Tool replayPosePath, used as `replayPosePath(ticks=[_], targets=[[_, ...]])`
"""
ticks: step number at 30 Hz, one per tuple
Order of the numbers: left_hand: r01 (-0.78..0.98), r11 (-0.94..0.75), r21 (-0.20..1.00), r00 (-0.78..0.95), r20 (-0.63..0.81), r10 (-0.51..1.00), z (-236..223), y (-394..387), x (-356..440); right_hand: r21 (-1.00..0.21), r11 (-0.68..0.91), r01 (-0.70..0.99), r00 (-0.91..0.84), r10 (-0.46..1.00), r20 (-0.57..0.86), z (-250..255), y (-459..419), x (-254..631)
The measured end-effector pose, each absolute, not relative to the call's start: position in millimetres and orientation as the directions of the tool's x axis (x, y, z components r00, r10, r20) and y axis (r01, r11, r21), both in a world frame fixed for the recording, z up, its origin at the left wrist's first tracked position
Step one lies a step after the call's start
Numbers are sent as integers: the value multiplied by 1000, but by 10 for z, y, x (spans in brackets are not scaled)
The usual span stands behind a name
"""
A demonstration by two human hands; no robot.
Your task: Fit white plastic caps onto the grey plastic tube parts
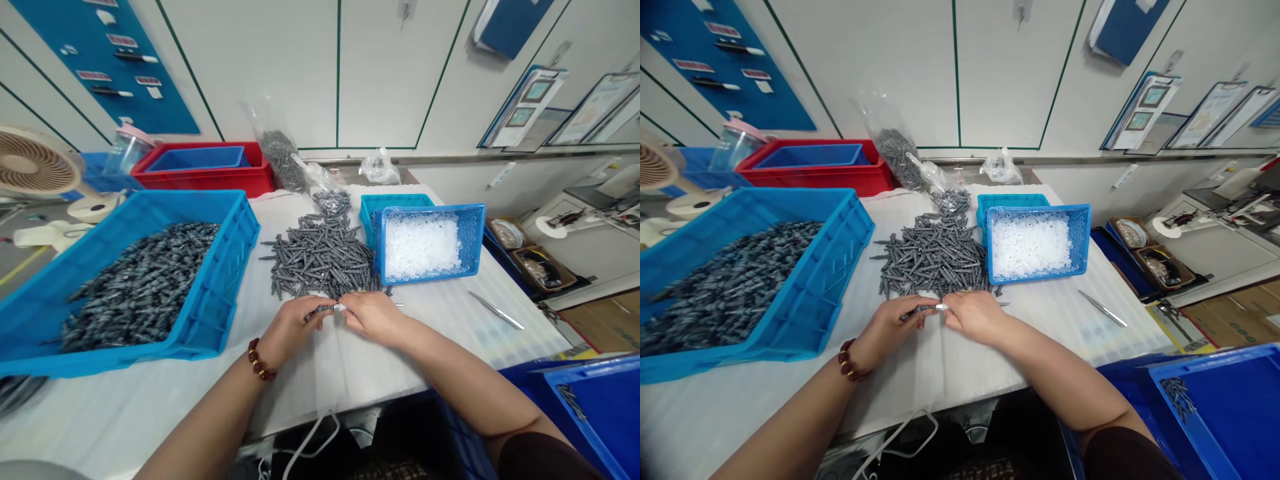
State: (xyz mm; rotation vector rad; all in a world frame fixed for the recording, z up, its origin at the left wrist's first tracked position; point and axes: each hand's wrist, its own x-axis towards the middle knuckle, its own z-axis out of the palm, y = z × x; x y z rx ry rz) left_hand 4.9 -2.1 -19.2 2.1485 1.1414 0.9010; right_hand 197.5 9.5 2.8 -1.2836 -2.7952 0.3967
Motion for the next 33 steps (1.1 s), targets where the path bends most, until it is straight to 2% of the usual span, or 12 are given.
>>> replayPosePath(ticks=[9, 15, 22, 25, 28, 30, 32, 33], targets=[[504, -528, 683, 395, 361, 845, -186, -22, 47, -241, 562, 791, -599, 791, -120, 28, 100, 1953], [488, -547, 680, 400, 383, 833, -175, -24, 59, -233, 546, 805, -576, 812, -88, 39, 90, 1951], [442, -523, 729, 398, 363, 842, -200, -21, 45, -213, 519, 828, -543, 837, -68, 10, 92, 1952], [411, -424, 807, 365, 281, 888, -167, -17, 33, -201, 474, 857, -497, 864, -79, 19, 102, 1952], [310, -147, 939, 238, 74, 969, -108, 12, -9, -220, 433, 874, -458, 886, -76, 47, 123, 1965], [193, 33, 981, 179, -68, 982, -71, 48, -65, -243, 435, 867, -461, 885, -62, 62, 135, 1976], [177, 68, 982, 161, -97, 982, -38, 84, -131, -270, 463, 844, -492, 870, -45, 62, 143, 1986], [248, 30, 968, 166, -73, 983, -21, 96, -161, -286, 483, 827, -513, 858, -34, 54, 146, 1992]])
